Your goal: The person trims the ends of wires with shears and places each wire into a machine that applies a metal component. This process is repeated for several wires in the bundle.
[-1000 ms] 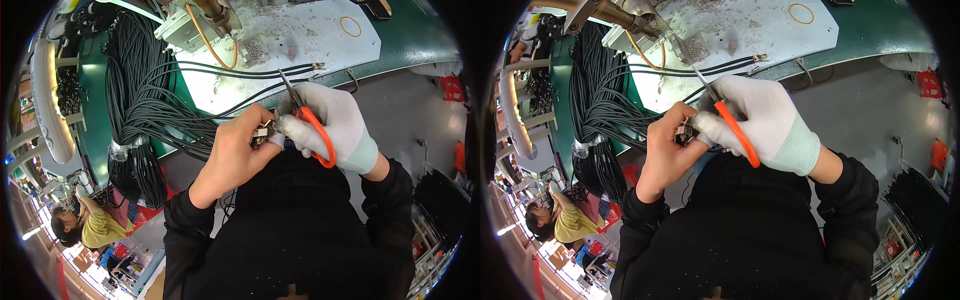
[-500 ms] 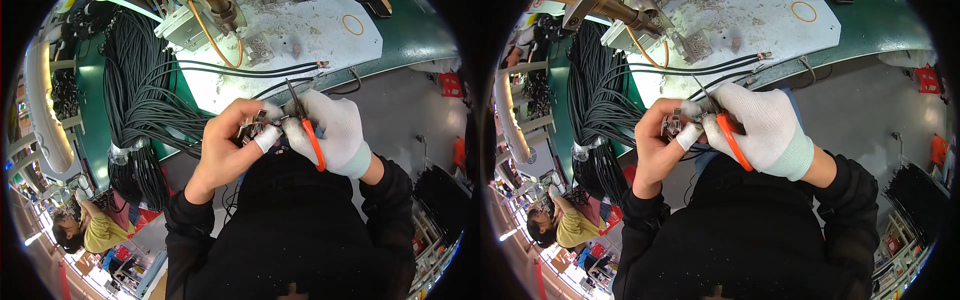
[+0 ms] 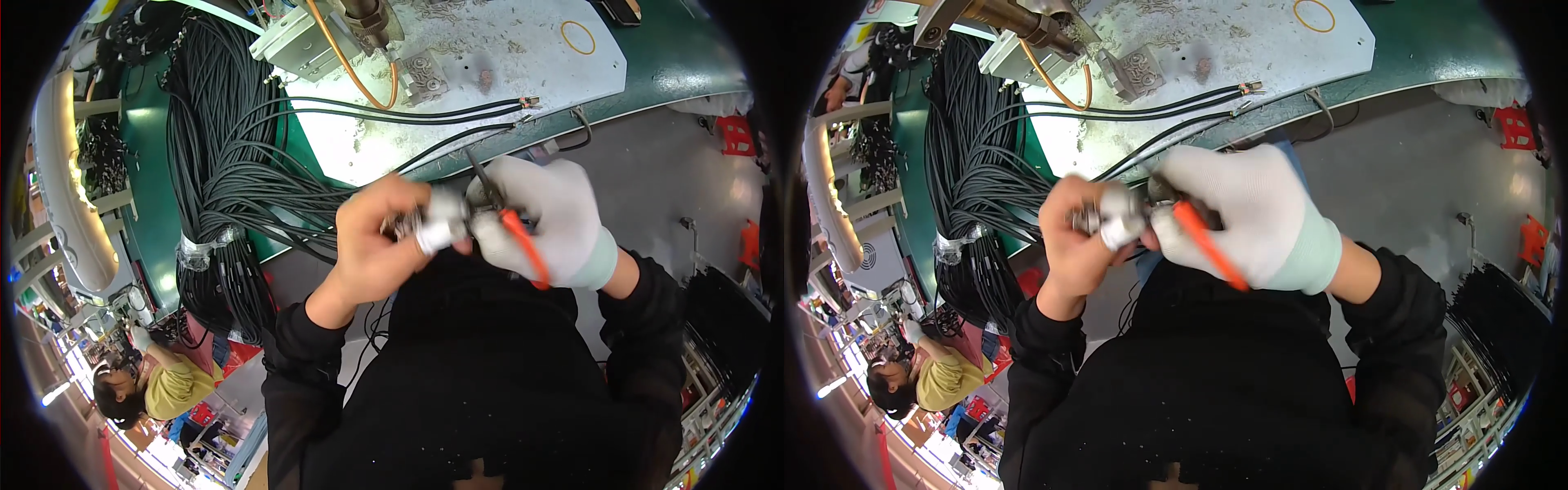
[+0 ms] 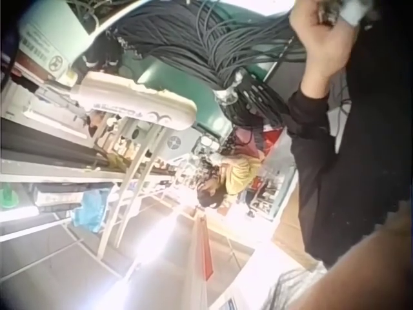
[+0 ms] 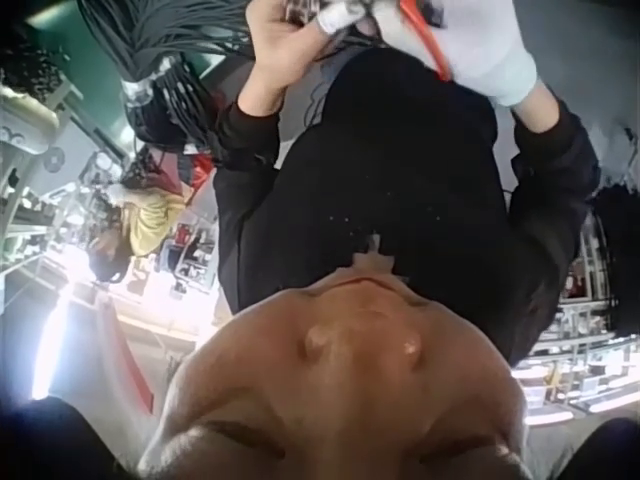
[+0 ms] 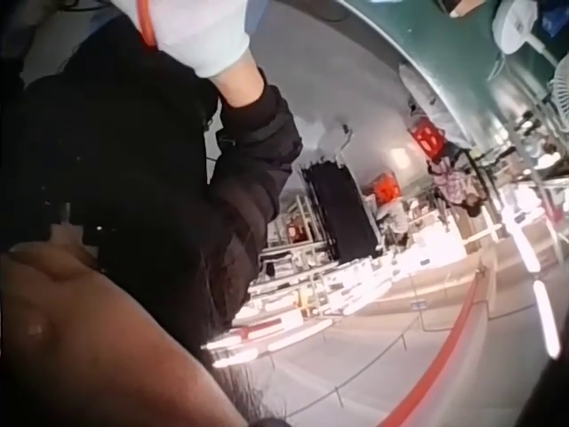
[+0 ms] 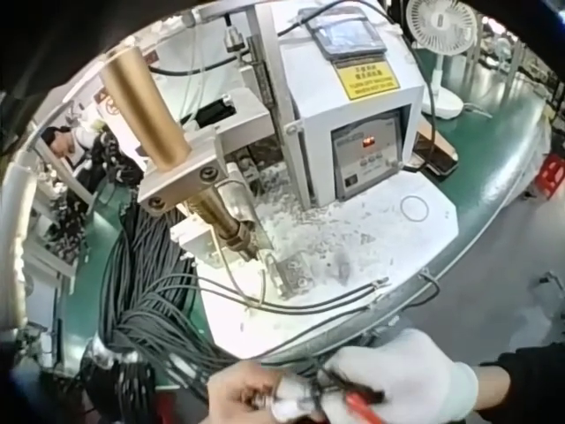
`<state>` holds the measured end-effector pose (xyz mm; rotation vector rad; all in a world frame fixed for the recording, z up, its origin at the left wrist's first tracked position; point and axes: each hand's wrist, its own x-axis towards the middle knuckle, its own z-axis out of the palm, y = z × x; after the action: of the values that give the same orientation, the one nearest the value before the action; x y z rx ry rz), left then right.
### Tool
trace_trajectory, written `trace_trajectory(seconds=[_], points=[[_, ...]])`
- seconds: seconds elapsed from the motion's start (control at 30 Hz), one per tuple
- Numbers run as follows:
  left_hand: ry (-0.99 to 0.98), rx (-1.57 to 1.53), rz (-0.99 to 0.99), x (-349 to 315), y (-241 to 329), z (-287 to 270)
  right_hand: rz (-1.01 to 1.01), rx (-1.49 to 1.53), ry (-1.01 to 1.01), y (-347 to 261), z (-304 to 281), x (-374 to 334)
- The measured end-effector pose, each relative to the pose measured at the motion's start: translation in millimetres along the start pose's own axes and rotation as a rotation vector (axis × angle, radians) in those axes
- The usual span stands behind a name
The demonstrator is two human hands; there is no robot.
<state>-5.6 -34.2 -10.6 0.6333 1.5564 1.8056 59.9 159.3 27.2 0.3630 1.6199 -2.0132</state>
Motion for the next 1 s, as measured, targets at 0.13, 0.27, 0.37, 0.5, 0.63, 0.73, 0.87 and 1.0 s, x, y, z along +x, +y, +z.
trace_trajectory(seconds=[0.13,0.27,0.37,0.5,0.63,0.73,0.87,1.0], points=[[0.064,-0.248,-0.236,18,14,4,-0.953,-1.009,0.437,14,-4,16],[0.203,-0.188,-0.221,17,8,2,-0.881,-1.136,0.577,7,-6,16],[0.326,-0.081,-0.149,18,7,13,-0.893,-1.284,0.652,5,-6,12],[0.405,0.035,-0.085,18,5,19,-0.778,-1.389,0.609,8,0,7],[0.478,0.162,0.031,19,1,27,-0.584,-1.053,0.418,13,1,0],[0.466,0.331,0.194,15,-5,25,-0.443,-0.696,0.342,13,7,-3],[0.37,0.401,0.281,13,-3,22,-0.478,-0.571,0.344,21,11,-1],[0.39,0.096,0.015,12,5,21,-0.59,-0.757,0.4,20,9,4]])
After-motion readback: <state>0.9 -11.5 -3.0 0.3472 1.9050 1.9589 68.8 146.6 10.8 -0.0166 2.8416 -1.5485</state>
